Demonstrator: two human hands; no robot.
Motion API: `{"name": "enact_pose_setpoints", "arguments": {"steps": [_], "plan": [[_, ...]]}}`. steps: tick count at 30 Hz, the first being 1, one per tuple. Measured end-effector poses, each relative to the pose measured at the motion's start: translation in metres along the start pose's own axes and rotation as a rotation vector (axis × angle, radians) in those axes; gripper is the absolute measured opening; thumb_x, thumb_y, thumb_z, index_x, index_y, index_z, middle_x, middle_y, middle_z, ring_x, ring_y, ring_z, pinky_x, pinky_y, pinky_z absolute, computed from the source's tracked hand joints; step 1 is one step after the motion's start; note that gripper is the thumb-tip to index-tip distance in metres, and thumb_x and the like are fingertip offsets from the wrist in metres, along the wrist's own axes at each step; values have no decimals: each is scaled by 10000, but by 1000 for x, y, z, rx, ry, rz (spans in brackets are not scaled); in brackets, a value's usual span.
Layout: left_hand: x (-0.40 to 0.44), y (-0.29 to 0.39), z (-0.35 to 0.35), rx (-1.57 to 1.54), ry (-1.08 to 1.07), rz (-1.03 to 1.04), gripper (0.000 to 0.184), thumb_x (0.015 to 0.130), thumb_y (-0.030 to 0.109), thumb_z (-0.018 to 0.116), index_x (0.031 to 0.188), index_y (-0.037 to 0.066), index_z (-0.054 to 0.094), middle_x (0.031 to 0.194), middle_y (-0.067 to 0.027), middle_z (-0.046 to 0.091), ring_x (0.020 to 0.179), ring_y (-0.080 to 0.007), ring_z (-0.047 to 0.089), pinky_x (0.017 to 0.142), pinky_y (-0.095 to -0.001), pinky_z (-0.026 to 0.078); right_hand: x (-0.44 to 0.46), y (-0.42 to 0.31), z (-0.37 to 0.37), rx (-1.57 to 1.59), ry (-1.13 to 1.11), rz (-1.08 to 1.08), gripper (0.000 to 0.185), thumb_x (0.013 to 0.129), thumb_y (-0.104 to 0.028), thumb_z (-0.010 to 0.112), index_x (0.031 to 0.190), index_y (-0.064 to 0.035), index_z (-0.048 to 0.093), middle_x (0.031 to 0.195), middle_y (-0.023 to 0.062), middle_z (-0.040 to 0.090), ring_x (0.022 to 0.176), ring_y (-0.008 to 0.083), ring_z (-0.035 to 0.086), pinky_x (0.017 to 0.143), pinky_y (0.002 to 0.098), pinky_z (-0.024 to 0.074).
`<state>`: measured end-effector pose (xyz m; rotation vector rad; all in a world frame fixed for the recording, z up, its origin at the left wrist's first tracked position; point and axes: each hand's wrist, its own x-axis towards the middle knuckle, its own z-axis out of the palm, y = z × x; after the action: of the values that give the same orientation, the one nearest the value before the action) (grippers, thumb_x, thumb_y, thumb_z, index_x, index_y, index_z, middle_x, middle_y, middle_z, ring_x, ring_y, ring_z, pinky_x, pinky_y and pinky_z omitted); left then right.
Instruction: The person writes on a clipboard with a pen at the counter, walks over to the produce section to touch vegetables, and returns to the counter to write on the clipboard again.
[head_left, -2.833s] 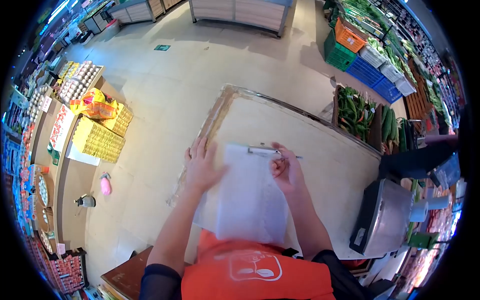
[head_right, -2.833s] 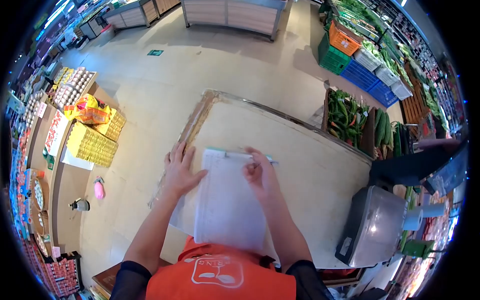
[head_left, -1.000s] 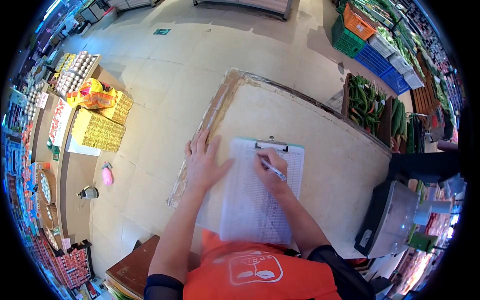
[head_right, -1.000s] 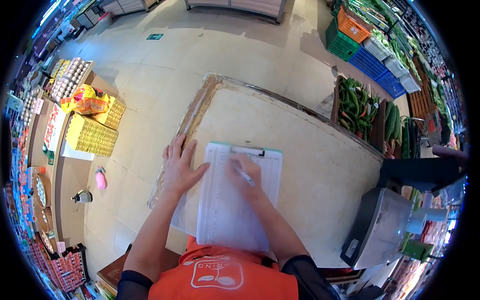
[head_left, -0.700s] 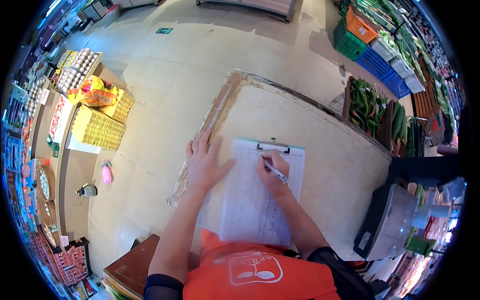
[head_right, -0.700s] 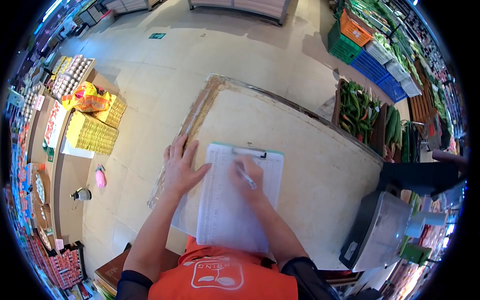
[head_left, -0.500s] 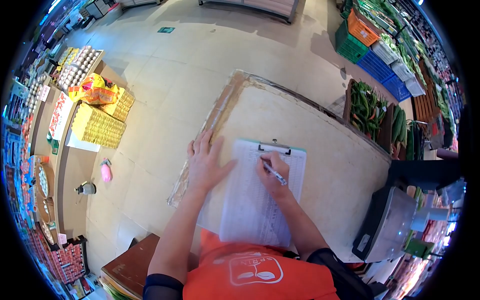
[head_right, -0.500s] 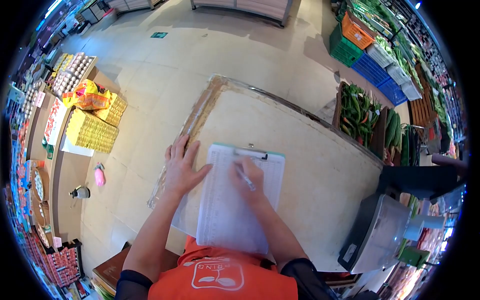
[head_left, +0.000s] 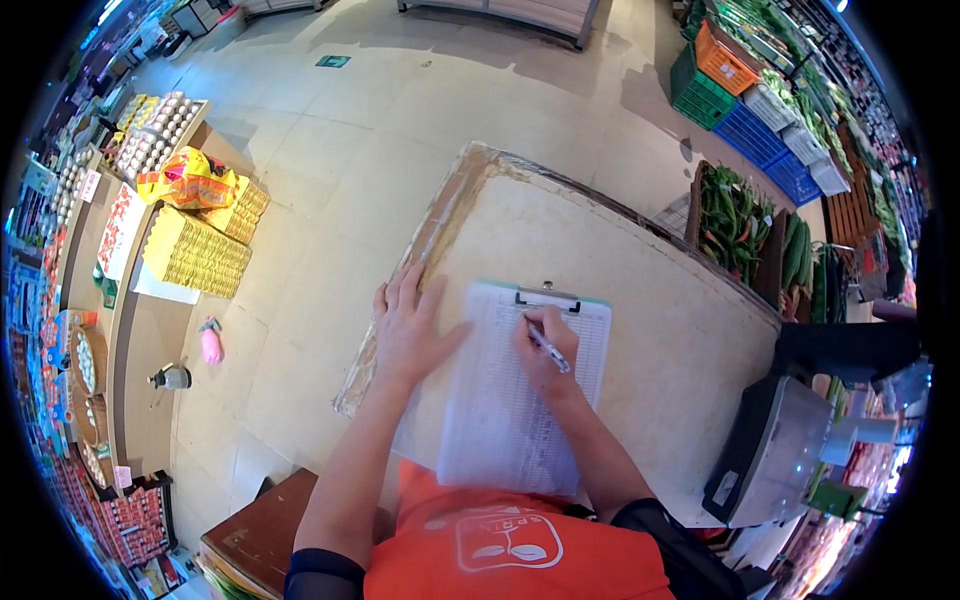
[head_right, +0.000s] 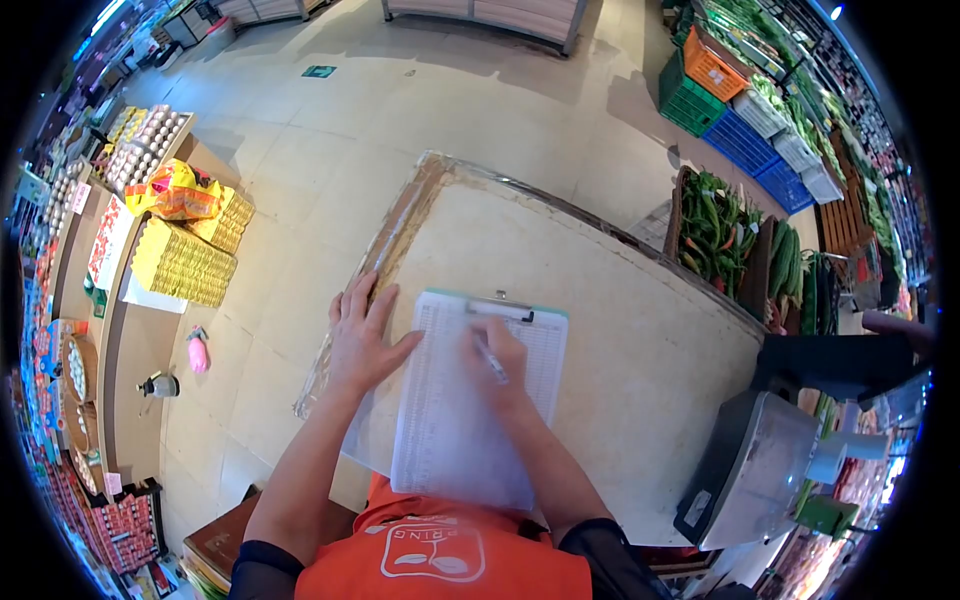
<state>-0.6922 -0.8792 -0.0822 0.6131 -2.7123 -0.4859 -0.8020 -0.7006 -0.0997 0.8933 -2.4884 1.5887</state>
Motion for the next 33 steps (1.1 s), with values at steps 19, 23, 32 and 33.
{"name": "enact_pose_setpoints", "arguments": {"steps": [19, 23, 32, 33], "plan": [[-1, -1, 1, -7, 5, 0, 705, 736, 437, 812, 1324, 124, 580, 1478, -180, 427, 1400, -364, 368, 1151, -565, 244, 1, 4, 1, -50, 26, -93, 134, 825, 21, 693, 837, -32, 571, 619, 94, 593, 508, 156, 606, 485, 294, 476], [-1, -1, 1, -5, 13, 6, 703, 735, 437, 815, 1319, 124, 582, 1470, -180, 432, 1394, -360, 374, 1149, -564, 246, 0, 5, 3, -61, 92, -66, 125, 837, 12, 690, 837, -32, 572, 615, 89, 589, 502, 144, 588, 479, 288, 463], [0, 1, -2, -19, 12, -4, 687, 732, 421, 819, 1306, 125, 587, 1471, -180, 431, 1393, -361, 375, 1149, -548, 246, 2, -2, 1, -37, 30, -20, 119, 851, 0, 684, 837, -32, 571, 622, 85, 588, 523, 139, 589, 497, 283, 469], [0, 1, -1, -19, 12, -4, 686, 732, 419, 819, 1306, 125, 586, 1471, -179, 431, 1393, -361, 374, 1149, -547, 247, 2, -2, 0, -32, 26, -19, 120, 850, -1, 684, 834, -32, 569, 622, 87, 589, 523, 141, 589, 498, 285, 470]]}}
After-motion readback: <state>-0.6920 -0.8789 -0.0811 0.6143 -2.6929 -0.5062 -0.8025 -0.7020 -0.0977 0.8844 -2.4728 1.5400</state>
